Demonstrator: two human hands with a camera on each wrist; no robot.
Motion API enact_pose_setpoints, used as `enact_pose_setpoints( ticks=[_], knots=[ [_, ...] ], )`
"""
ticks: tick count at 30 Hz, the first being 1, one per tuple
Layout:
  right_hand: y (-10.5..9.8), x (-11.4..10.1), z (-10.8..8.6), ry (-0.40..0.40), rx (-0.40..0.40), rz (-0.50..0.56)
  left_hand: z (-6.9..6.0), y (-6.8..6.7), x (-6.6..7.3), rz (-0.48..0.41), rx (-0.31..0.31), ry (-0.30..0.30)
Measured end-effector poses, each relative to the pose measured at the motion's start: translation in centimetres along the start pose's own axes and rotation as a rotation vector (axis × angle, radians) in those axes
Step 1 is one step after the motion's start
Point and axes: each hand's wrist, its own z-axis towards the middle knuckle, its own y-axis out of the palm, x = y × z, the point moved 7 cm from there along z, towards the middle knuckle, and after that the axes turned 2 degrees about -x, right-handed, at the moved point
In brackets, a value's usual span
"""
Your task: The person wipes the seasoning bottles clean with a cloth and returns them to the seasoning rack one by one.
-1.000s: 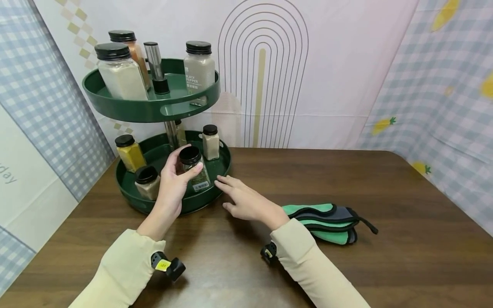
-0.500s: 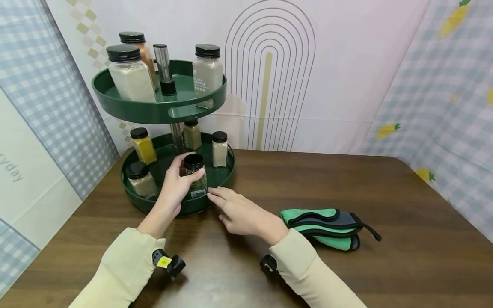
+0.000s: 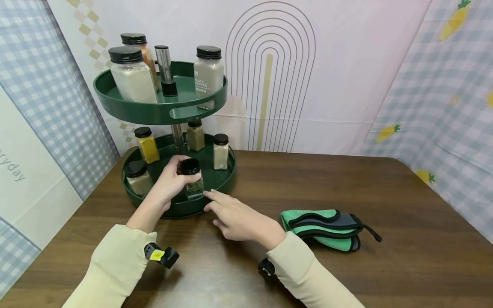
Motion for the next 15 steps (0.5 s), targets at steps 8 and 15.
enact_pose_setpoints(
  ticks=[8, 15],
  knots=[
    [-0.13, -0.04, 0.1, 0.005, -0.009, -0.003, 0.1, 0.18, 0.31, 0.125, -0.088, -0.016],
    [-0.14, 0.25, 0.06, -0.012, -0.025, 0.084, -0.63, 0.24, 0.72, 0.271, -0.201, -0.046]
  ],
)
